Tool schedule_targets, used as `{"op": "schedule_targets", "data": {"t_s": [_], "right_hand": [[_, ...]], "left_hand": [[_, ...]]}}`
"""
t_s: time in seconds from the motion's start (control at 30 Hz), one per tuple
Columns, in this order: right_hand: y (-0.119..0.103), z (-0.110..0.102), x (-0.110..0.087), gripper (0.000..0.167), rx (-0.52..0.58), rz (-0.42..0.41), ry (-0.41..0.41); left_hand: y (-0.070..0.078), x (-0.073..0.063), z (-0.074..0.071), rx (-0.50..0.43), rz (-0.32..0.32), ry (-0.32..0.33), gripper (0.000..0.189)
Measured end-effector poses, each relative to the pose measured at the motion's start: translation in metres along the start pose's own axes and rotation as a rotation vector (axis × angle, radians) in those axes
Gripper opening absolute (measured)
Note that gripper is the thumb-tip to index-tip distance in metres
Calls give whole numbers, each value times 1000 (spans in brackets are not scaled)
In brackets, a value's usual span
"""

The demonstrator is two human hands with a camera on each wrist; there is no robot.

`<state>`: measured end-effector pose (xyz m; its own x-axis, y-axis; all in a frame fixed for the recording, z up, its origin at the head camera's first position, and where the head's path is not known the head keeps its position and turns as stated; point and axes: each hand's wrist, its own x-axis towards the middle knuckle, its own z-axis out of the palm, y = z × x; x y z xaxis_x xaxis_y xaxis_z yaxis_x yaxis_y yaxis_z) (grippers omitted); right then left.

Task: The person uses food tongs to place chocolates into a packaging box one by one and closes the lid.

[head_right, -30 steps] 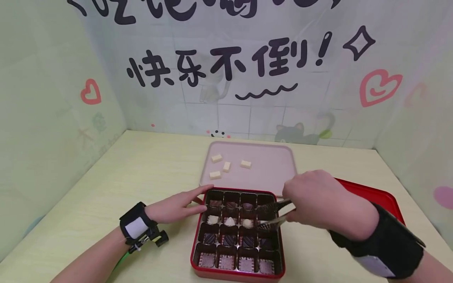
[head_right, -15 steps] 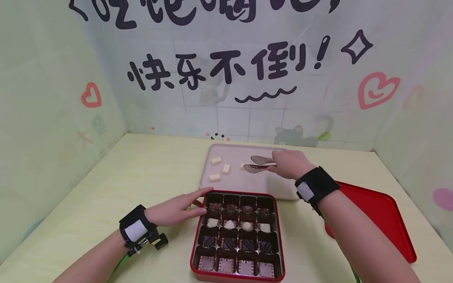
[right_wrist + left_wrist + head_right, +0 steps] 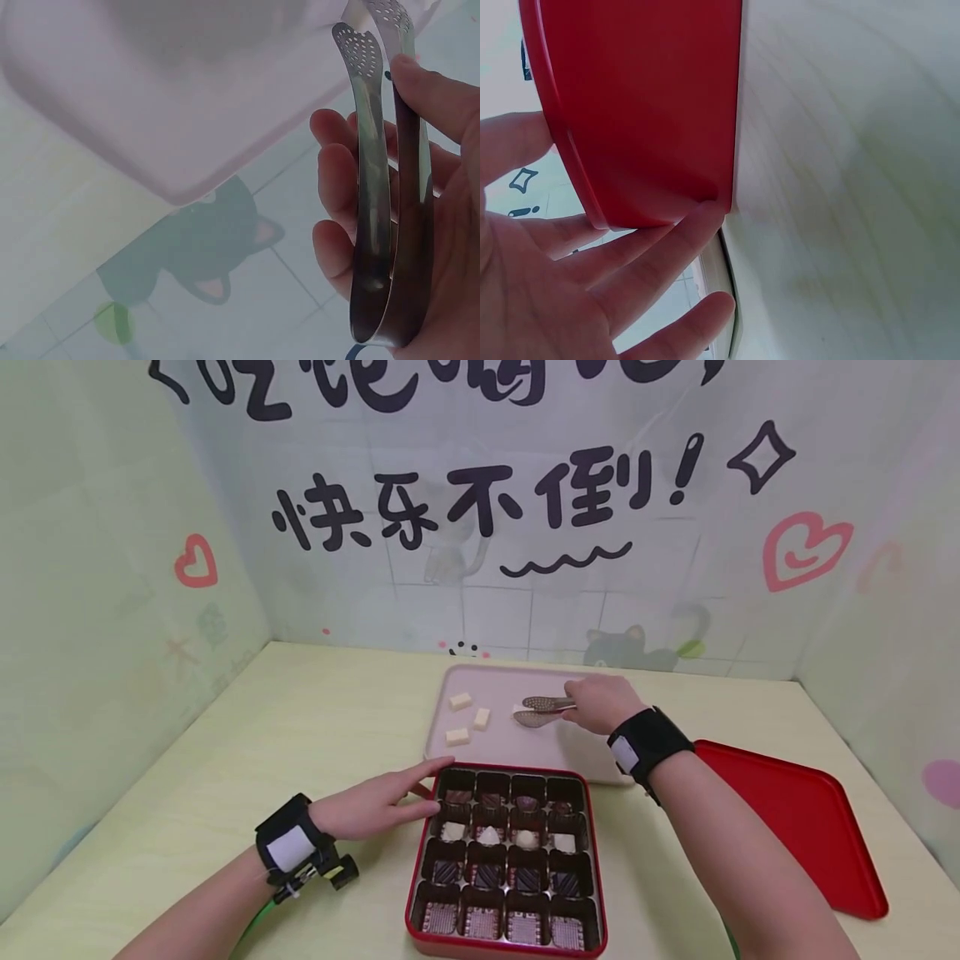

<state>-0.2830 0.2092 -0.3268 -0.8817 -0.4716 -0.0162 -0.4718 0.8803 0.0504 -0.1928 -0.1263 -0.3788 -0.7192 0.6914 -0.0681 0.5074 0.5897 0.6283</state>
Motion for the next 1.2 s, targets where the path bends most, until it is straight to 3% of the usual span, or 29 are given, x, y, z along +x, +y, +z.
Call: {"op": "schedule_targets", "data": {"t_s": [0.33, 0.57, 0.7, 0.93, 1.07, 1.2], "right_hand": [[-1, 6, -4, 15, 24, -4, 49], [-9, -8, -25, 17, 21, -48, 156], [-25, -25, -48, 17, 34, -103, 226], [-69, -53, -94, 23, 29, -273, 302], [-93, -62, -113, 27, 48, -369, 267], [-114, -62, -125, 26, 40, -423, 181]], "left_hand": [[0, 1, -1, 2, 15, 2, 67], [0, 1, 0, -4, 8, 1, 67], [0, 0, 0, -4, 4, -1, 67], [2, 0, -1, -13, 0, -4, 67], [3, 0, -2, -20, 0, -5, 67], [3, 0, -1, -19, -1, -3, 67]]}}
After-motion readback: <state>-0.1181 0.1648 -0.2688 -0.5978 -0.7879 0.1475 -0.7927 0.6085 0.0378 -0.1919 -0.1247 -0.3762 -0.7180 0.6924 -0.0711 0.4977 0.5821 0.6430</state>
